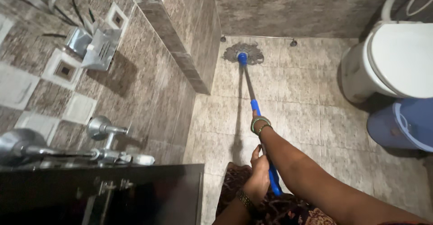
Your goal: The person mops a tiled floor by hand using a mop with a blue handle, maneuvering it around a toilet and a blue bucket.
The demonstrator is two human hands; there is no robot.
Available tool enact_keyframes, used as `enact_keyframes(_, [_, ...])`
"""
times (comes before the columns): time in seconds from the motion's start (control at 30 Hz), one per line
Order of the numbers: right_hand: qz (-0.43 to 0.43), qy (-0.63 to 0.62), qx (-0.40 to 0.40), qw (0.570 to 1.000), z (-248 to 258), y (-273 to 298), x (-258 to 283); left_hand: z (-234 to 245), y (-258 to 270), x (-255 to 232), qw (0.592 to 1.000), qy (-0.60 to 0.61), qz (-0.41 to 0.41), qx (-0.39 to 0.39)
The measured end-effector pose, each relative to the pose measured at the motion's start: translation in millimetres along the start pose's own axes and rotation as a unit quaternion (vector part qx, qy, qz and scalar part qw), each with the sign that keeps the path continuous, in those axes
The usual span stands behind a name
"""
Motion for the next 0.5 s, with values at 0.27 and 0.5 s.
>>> enact_keyframes(0.27, [0.026, 0.061, 0.048, 0.997, -64.5, 107.4, 7.0, 82.7, 63.1, 48.6, 0.999, 0.024, 0.037, 0.01])
enact_keyframes(0.5, [0.013, 0.071, 0.065, 0.995, -107.5, 191.9, 21.5, 153.9, 74.6, 104.7, 0.969, 0.112, -0.107, 0.192])
Point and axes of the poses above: each hand's wrist, its own y-axis away from the middle knuckle, its own z-axis out of the back of the hand, x = y × z, the point moved 6 cm from there along -y, towards the middle knuckle, and after that the axes turned 8 degrees about -x, right-handed, at the moved point
